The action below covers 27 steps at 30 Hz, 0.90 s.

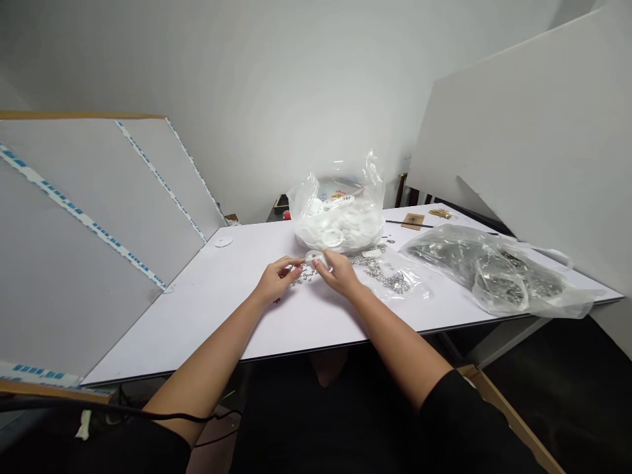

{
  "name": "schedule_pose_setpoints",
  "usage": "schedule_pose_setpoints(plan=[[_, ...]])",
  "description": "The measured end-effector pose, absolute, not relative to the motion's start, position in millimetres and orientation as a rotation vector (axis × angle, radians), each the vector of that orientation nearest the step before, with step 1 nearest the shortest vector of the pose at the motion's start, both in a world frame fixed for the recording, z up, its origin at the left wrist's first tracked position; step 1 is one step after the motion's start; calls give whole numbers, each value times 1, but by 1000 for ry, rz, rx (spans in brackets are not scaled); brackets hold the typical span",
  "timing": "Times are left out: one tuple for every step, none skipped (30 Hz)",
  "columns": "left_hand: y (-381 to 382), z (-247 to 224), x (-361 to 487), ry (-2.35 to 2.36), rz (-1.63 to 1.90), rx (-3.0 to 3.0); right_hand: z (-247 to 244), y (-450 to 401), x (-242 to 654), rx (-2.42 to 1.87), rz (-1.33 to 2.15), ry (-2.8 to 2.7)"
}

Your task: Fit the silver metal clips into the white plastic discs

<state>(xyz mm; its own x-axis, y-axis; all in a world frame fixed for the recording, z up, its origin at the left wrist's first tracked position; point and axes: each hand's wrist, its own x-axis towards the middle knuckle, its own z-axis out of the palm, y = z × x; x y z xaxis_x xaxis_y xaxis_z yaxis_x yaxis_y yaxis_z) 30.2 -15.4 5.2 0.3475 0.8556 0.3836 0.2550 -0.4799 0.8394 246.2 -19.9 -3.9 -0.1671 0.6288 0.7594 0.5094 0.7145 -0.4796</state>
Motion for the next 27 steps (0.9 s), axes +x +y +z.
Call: schedule_pose_setpoints(plan=[[-16,5,30,958,1153,1966,7,-18,253,-892,-24,-1786],[-16,5,29,954,1180,1994,20,-15,261,-913,-166,-1728],[-15,5,27,965,1203,2011,34,-11,270,-950,-297,-1698],[-13,6,25,994,1227,2023,50,-6,278,-992,-426,-1664],[-10,7,23,1040,1253,2033,65,1,285,-1047,-532,-1631],[-6,8,20,1104,1279,2040,79,9,291,-1110,-606,-1619],[-1,11,16,1185,1302,2044,91,18,296,-1170,-655,-1633],[4,15,11,1286,1317,2042,101,29,299,-1231,-689,-1661],[11,19,5,1401,1305,2039,108,42,300,-1291,-708,-1703],[17,23,-1,1524,1259,2042,112,56,301,-1347,-710,-1758],[24,27,-8,1647,1172,2059,114,70,300,-1397,-699,-1821],[31,31,-16,1763,1036,2102,114,83,298,-1439,-674,-1877],[38,33,-24,1868,884,2156,113,96,296,-1466,-642,-1914],[45,34,-33,1970,732,2198,113,106,294,-1465,-613,-1926],[52,35,-42,2059,605,2219,113,112,292,-1427,-592,-1912],[60,34,-52,2136,508,2221,114,114,289,-1368,-584,-1886],[68,33,-62,2216,449,2193,115,110,285,-1315,-590,-1857],[77,32,-71,2281,398,2156,117,103,281,-1257,-611,-1827],[87,32,-81,2343,347,2119,118,91,276,-1161,-654,-1790],[97,31,-90,2403,290,2077,118,76,270,-1044,-683,-1759],[107,31,-99,2468,248,2032,117,59,262,-951,-693,-1761],[118,32,-107,2522,218,1982,113,43,253,-872,-689,-1784],[129,32,-113,2577,202,1914,107,28,244,-797,-673,-1823],[139,32,-118,2628,188,1825,99,15,235,-721,-642,-1865],[149,32,-122,2652,165,1762,88,5,227,-651,-603,-1908],[157,32,-125,2667,143,1716,76,-2,220,-627,-543,-1949],[164,31,-127,2700,134,1642,62,-6,214,-612,-476,-1978]])
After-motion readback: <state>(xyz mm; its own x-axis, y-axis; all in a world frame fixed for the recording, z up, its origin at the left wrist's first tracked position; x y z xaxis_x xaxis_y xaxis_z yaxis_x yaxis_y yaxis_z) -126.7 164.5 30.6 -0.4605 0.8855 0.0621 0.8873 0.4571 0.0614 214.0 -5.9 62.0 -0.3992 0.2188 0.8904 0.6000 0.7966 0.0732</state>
